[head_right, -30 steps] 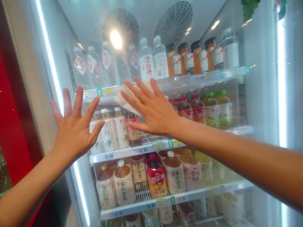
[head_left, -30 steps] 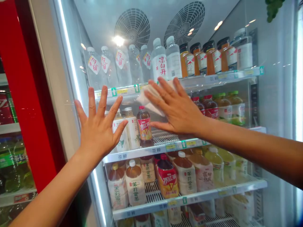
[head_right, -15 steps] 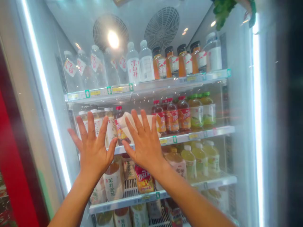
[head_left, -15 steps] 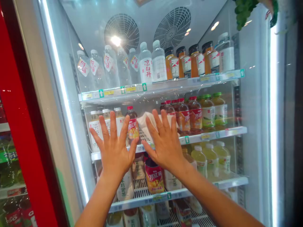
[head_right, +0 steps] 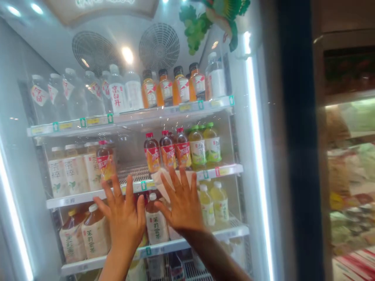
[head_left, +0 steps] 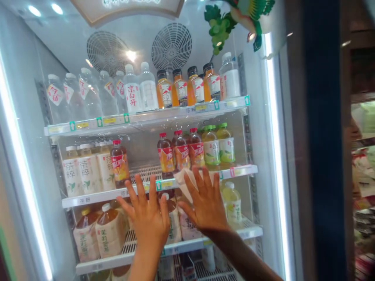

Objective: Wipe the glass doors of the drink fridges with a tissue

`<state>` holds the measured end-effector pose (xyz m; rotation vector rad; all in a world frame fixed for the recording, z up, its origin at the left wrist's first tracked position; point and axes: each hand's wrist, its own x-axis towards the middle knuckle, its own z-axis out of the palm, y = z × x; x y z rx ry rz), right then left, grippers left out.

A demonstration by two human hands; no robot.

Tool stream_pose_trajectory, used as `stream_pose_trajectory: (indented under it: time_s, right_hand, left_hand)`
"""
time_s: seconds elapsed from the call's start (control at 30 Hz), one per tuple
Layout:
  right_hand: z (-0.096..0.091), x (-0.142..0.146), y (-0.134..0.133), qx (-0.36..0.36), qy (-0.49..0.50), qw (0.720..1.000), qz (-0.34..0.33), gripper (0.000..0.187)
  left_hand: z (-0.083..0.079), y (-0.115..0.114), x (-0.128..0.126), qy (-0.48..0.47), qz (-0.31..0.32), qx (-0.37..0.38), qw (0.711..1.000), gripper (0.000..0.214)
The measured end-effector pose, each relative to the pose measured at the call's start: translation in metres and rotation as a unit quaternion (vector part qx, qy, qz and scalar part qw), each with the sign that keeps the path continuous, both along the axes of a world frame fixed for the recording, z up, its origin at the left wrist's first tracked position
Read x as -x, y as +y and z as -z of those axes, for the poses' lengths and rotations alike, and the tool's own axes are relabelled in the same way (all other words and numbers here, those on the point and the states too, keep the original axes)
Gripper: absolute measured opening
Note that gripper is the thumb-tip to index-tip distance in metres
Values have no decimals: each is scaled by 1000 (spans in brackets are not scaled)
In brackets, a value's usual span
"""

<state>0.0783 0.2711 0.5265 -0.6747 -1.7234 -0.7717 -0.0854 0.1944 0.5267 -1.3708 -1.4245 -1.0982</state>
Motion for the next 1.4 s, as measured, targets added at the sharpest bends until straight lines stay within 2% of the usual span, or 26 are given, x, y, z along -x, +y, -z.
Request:
stream_pose_trajectory:
  time_s: [0.07, 0.13, 0.27, 0.33, 0.5, 0.57, 0.67, 0.73, 0.77, 0.83, 0.9, 0.97, 1.0, 1.07, 1.17, 1.23, 1.3, 1.37, 1.4]
  right_hand:
    - [-10, -26, 9, 10, 17, 1000, -3, 85]
    - [-12, -48, 16, 22, 21, 999, -10, 84]
    - [25, -76, 23, 25, 13, 1000, -6, 82]
    - [35, -86, 27, 21, 17, 1000, 12, 80]
    - [9, -108, 42, 20, 42, 998, 31, 80]
    - [18, -113, 43, 25, 43, 998, 29, 80]
    - [59, -113, 38, 38, 59, 997, 34, 79]
    - [78, -111, 34, 33, 75, 996, 36, 78]
    - [80, -108, 33, 29, 78, 996, 34, 78]
    - [71, -101, 33, 23, 74, 997, 30, 81]
    - [57, -92, 32, 27, 69, 997, 30, 85]
    - [57, -80, 27, 37, 64, 997, 35, 85]
    - [65, -73, 22, 40, 57, 997, 35, 84]
    - [92, -58, 11, 39, 32, 998, 25, 81]
    - [133, -32, -4, 16, 0, 1000, 9, 80]
    - [145, -15, -10, 9, -1, 1000, 17, 81]
    - [156, 1, -13, 9, 1, 1000, 29, 81]
    - [181, 18, -18, -2, -6, 1000, 31, 80]
    - [205, 26, -22, -12, -16, 999, 29, 79]
  left_hand:
    - [6, 3, -25, -18, 6, 3, 1000, 80]
    - [12, 7, -49, -28, 10, 7, 1000, 80]
    - [27, 23, -85, -14, 1, 4, 1000, 78]
    - [32, 32, -96, -5, -7, -9, 1000, 76]
    - [37, 41, -107, -9, -16, -18, 1000, 74]
    - [44, 39, -106, -4, -17, -13, 1000, 74]
    - [63, 31, -97, 7, -31, -2, 1000, 74]
    - [77, 23, -88, 17, -38, 11, 999, 74]
    - [84, 19, -82, 20, -38, 18, 999, 73]
    - [93, 11, -71, 22, -33, 32, 999, 71]
    - [97, 5, -59, 19, -27, 38, 999, 70]
    - [99, 1, -47, 18, -21, 37, 999, 72]
    - [99, -1, -40, 19, -18, 36, 999, 73]
    - [103, -5, -25, 28, -9, 34, 999, 74]
    - [118, -13, 1, 60, 8, 31, 998, 74]
    - [138, -20, 22, 85, 13, 26, 996, 74]
    - [169, -28, 43, 100, 10, 19, 995, 74]
    - [214, -36, 63, 105, 2, 9, 994, 74]
    - [241, -39, 72, 107, -2, 7, 994, 74]
